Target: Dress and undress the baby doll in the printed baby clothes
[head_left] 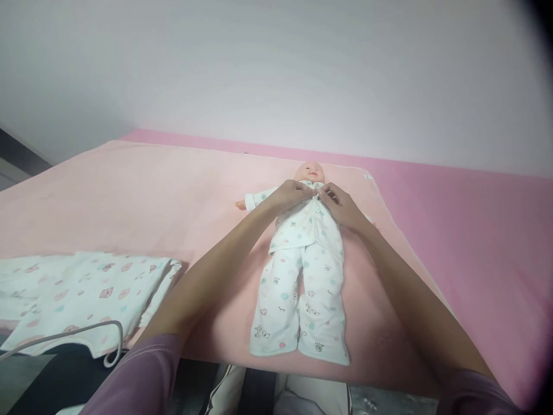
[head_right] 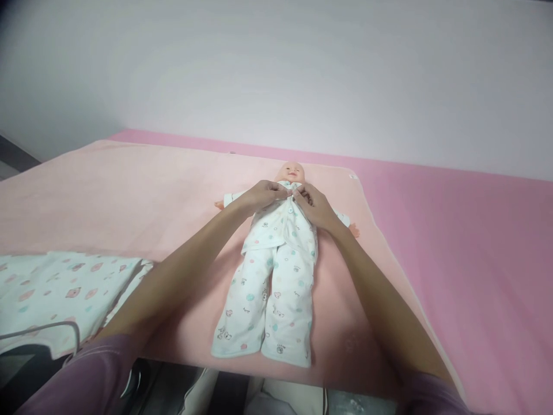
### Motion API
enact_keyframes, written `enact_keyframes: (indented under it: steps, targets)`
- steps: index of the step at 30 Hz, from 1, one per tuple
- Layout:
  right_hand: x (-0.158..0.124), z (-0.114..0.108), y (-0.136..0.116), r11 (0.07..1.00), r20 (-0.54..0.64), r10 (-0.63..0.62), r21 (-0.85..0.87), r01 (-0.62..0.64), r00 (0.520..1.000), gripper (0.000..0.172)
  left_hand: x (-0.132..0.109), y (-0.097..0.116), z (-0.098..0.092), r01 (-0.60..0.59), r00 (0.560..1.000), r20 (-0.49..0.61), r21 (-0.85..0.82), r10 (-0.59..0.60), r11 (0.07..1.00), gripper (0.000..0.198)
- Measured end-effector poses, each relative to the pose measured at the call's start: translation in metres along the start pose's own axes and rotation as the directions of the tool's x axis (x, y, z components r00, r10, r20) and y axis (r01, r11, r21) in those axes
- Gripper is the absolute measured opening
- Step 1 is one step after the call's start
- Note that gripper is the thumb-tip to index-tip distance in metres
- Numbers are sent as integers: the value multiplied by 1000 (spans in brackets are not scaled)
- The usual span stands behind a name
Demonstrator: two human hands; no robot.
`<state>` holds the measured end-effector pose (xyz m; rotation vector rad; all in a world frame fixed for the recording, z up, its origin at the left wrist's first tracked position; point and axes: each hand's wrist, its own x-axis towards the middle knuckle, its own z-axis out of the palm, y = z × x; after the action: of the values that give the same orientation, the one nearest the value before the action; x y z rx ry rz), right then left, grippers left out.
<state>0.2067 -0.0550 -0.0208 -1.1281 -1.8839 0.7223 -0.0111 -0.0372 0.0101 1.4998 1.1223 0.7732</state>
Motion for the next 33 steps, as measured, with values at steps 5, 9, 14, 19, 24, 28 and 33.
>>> enact_keyframes:
  steps: [5, 9, 14, 19, 24, 28, 33]
  targets:
    - [5, 11, 5, 994, -55, -84, -74, 80, 995, 44, 1, -1, 1, -18, 1000, -3, -49, 18, 999, 60]
    - [6, 11, 8, 986, -58, -149, -84, 144, 987, 44, 1, -1, 0, -34, 999, 2, -36, 34, 999, 59]
    - [6, 12, 8, 986, -77, -149, -93, 141, 986, 44, 5, -7, -3, -86, 996, 8, 8, 85, 996, 56]
    - [8, 15, 13, 998, -68, -55, 15, 56, 996, 44, 8, -11, -7, -138, 990, 49, 72, 135, 988, 58]
    - [9, 10, 16, 1000, -50, 9, 19, -8, 999, 39, 2, -8, -6, -161, 986, -7, 185, 165, 969, 37]
    - [12, -1, 12, 993, -80, -33, -120, 24, 996, 27, 2, -9, -7, -208, 955, -129, 344, 266, 916, 14]
    - [37, -18, 7, 978, 17, 76, -194, -71, 997, 25, 17, -9, -12, -295, 891, -100, 613, 442, 733, 22]
